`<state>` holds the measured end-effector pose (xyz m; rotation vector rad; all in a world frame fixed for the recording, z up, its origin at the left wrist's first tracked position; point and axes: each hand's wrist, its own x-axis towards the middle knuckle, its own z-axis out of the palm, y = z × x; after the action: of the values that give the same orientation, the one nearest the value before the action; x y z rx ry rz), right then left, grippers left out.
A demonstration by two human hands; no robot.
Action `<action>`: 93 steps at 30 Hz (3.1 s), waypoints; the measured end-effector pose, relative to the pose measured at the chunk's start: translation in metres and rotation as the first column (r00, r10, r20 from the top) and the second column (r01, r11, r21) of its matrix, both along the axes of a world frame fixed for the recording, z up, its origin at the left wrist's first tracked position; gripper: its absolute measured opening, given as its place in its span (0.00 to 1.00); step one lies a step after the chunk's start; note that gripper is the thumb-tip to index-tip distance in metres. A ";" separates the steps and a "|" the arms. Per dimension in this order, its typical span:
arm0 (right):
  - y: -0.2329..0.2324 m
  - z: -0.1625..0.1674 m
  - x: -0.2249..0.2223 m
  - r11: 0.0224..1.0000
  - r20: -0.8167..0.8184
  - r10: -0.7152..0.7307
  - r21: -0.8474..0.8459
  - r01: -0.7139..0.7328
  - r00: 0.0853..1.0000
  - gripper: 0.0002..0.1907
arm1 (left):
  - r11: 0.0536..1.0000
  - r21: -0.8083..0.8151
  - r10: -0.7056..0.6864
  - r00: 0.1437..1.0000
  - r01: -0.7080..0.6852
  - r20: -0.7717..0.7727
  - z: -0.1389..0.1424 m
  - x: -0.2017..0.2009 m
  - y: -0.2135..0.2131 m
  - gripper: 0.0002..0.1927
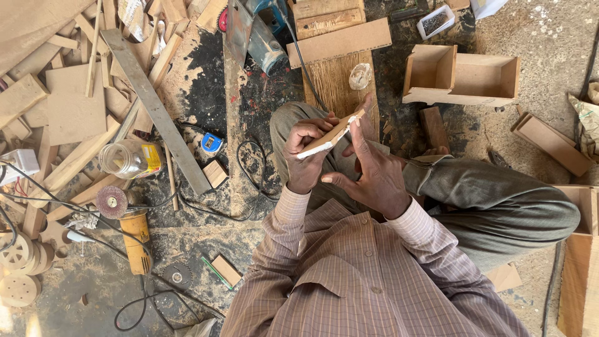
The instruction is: The person sits on the workshop floor assembling small wooden drawer boxes. They fit wooden panels together, apply glue from a small container onto a panel, position the panel into a box body, and use a hammer to drive nails into the joints.
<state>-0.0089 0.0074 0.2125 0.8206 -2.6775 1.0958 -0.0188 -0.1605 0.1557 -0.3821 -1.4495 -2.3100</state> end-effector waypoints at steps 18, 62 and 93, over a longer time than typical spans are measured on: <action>0.013 0.006 -0.005 0.972 -0.199 -0.179 0.117 0.205 0.964 0.39 | 0.999 0.044 -0.018 1.000 0.019 -0.021 0.002 0.002 0.001 0.12; 0.012 0.002 0.008 0.947 0.354 0.065 -0.315 0.054 0.933 0.61 | 0.997 0.069 -0.045 0.999 0.045 -0.011 0.000 0.004 0.005 0.13; 0.003 -0.002 0.024 0.959 0.150 0.110 -0.276 -0.065 0.982 0.58 | 0.998 0.068 -0.012 0.999 0.014 -0.035 -0.002 0.002 0.003 0.13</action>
<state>0.0155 0.0101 0.2102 0.8376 -2.5539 1.5719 -0.0164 -0.1571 0.1536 -0.4115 -1.3522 -2.3440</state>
